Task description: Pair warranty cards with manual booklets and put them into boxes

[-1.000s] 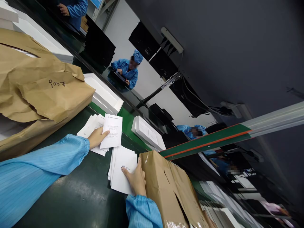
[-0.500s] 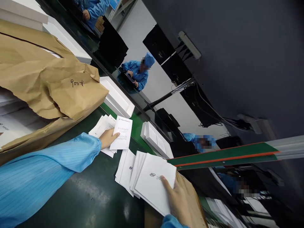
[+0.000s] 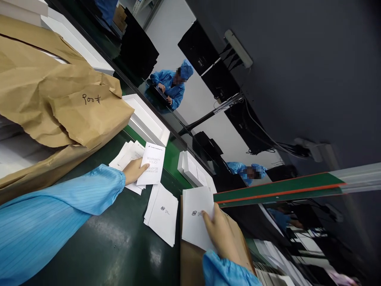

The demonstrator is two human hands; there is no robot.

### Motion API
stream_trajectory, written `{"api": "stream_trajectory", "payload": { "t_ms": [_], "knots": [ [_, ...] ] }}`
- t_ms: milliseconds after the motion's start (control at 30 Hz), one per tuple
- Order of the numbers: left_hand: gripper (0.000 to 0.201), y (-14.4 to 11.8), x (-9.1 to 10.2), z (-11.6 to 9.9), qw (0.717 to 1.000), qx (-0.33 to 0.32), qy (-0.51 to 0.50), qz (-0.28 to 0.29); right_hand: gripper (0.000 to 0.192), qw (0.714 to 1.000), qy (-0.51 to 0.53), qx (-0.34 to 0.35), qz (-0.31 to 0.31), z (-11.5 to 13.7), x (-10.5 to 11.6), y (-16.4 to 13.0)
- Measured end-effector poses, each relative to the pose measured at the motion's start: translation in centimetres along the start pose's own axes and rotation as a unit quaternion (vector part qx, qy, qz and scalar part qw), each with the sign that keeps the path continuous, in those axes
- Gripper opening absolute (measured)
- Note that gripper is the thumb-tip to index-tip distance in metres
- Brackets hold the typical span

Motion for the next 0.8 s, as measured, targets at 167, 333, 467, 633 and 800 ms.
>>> {"api": "stream_trajectory", "payload": {
  "t_ms": [167,333,467,633,800],
  "knots": [
    [0.041,0.0,-0.1,0.0,1.000,-0.010,0.009,0.000,0.040,0.989,-0.107,-0.006,0.102,4.7,-3.4,-1.9],
    [0.041,0.0,-0.1,0.1,1.000,-0.008,0.007,0.000,0.047,0.990,0.016,0.037,0.137,6.7,-7.9,-4.1],
    [0.041,0.1,-0.1,0.1,1.000,-0.004,0.000,-0.001,0.056,0.992,0.063,0.033,0.103,3.0,-8.4,-5.9],
    [0.042,0.1,-0.3,0.2,1.000,-0.003,0.011,0.002,0.046,0.989,0.106,0.074,0.072,0.4,-10.3,-8.6],
    [0.043,-0.1,-0.1,0.1,1.000,-0.001,0.016,0.002,0.031,0.988,0.141,0.043,-0.047,-0.2,-10.0,-10.2]
  ]
}}
Point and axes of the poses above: each hand's wrist, its own y-axis towards the middle knuckle, its own x-axis out of the back of the hand, z = x × y, the point moved 8 cm from there along y, towards the middle knuckle, and after that the axes turned 2 degrees about -y, right-handed, at the moved point
